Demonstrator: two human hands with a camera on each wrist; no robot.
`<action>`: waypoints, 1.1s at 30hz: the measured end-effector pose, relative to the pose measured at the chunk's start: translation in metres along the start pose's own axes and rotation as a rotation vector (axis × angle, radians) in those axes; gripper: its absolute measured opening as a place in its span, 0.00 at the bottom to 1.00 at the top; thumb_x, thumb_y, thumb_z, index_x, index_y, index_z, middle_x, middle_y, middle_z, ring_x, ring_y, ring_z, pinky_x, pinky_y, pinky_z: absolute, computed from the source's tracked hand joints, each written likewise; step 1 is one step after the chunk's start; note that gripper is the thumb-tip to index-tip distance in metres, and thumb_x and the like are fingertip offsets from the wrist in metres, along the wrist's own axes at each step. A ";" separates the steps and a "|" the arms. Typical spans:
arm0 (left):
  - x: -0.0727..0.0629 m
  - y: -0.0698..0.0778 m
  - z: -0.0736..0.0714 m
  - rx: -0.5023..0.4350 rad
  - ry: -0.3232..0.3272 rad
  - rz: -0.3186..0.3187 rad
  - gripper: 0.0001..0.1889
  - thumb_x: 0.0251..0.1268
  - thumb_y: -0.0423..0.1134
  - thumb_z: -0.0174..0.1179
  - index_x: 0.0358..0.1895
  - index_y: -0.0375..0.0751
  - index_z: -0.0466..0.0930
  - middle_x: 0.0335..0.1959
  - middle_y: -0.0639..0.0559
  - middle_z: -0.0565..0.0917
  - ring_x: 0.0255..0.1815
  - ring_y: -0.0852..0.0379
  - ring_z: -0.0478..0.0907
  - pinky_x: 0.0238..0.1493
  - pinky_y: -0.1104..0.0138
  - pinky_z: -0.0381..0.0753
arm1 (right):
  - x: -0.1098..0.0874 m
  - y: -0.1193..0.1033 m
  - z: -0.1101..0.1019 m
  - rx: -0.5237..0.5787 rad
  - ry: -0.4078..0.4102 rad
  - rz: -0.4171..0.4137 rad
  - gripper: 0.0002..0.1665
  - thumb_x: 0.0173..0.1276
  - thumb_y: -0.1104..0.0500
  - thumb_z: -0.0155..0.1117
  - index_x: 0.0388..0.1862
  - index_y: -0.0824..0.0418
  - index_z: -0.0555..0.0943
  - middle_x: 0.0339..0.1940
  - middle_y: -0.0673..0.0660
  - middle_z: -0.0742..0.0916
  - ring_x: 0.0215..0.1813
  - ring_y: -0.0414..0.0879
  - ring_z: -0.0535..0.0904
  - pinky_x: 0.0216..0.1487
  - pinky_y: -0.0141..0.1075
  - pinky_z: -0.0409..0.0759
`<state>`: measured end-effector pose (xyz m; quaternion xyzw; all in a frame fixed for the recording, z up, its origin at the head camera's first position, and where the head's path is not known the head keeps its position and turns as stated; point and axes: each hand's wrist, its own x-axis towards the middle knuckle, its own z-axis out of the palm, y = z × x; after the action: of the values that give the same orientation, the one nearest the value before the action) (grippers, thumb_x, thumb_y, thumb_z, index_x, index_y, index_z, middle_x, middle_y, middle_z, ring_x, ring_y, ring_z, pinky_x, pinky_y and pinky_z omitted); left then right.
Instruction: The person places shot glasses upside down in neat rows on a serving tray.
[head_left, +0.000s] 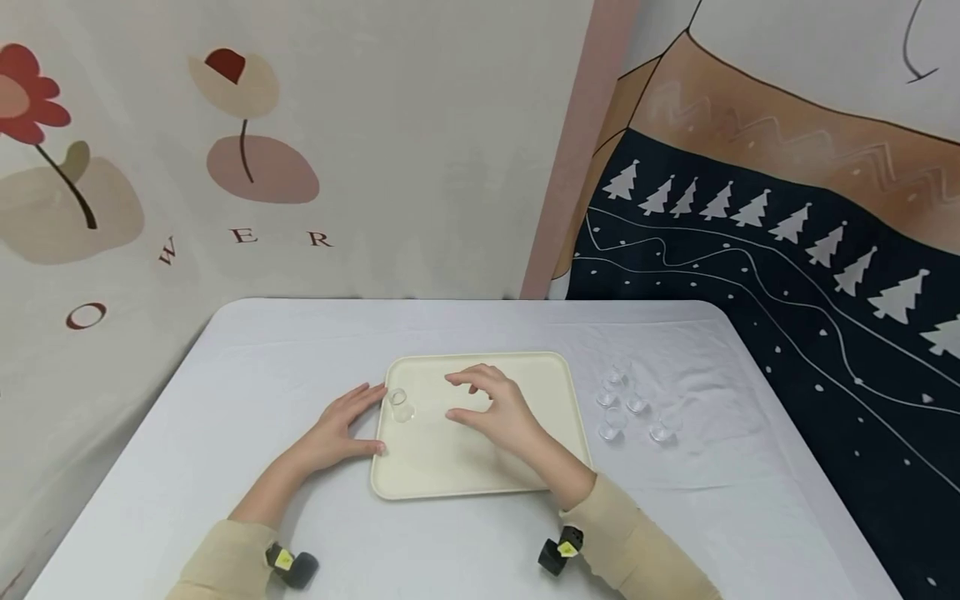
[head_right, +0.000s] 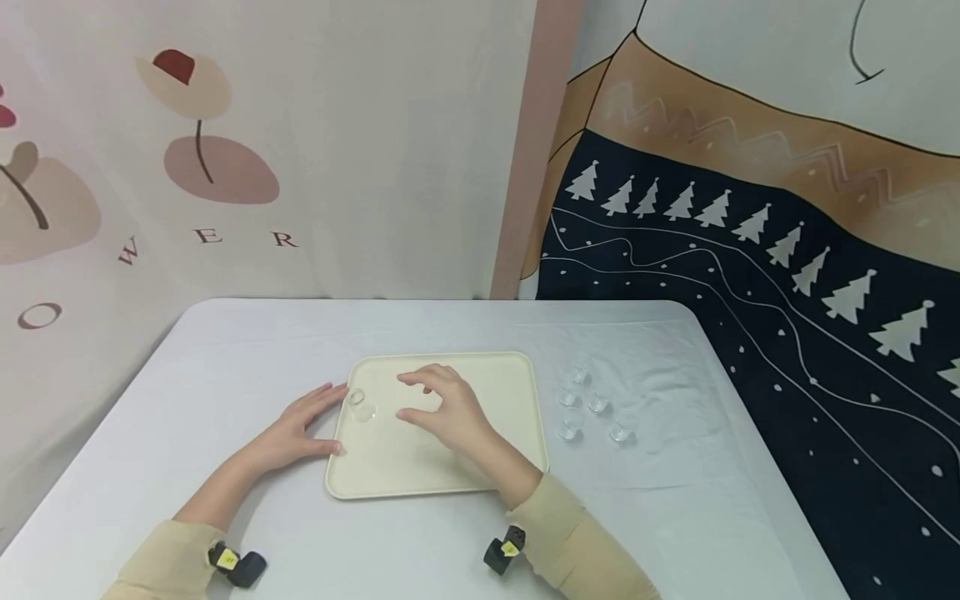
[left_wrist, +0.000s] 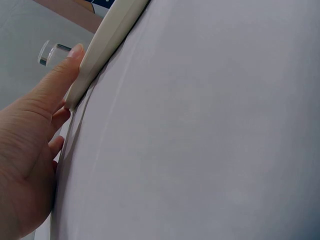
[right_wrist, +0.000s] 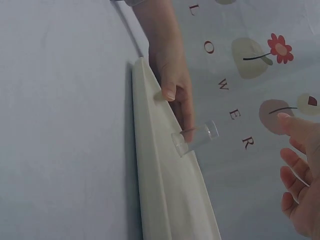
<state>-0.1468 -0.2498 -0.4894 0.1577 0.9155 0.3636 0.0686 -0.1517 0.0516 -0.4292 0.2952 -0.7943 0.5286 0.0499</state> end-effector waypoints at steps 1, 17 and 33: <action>0.000 0.000 0.000 0.001 0.000 -0.001 0.52 0.42 0.57 0.73 0.73 0.43 0.60 0.73 0.40 0.58 0.73 0.33 0.45 0.63 0.30 0.43 | -0.003 0.000 -0.004 0.000 0.009 -0.002 0.25 0.55 0.59 0.76 0.53 0.57 0.82 0.49 0.48 0.83 0.44 0.54 0.75 0.41 0.50 0.76; 0.002 -0.002 0.001 0.010 -0.001 0.001 0.53 0.42 0.58 0.73 0.73 0.44 0.60 0.73 0.40 0.58 0.73 0.33 0.45 0.63 0.31 0.43 | -0.045 -0.018 -0.069 -0.115 0.150 -0.072 0.24 0.48 0.72 0.76 0.47 0.68 0.82 0.43 0.60 0.85 0.40 0.48 0.77 0.37 0.33 0.69; 0.000 0.001 0.000 -0.006 0.000 0.003 0.52 0.42 0.57 0.73 0.73 0.42 0.60 0.73 0.39 0.58 0.73 0.33 0.45 0.63 0.31 0.43 | -0.094 -0.024 -0.129 -0.244 0.233 -0.099 0.29 0.39 0.79 0.76 0.45 0.73 0.81 0.44 0.65 0.84 0.39 0.50 0.76 0.39 0.26 0.67</action>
<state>-0.1469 -0.2493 -0.4891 0.1589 0.9143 0.3662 0.0686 -0.0919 0.1969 -0.3907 0.2625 -0.8261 0.4555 0.2029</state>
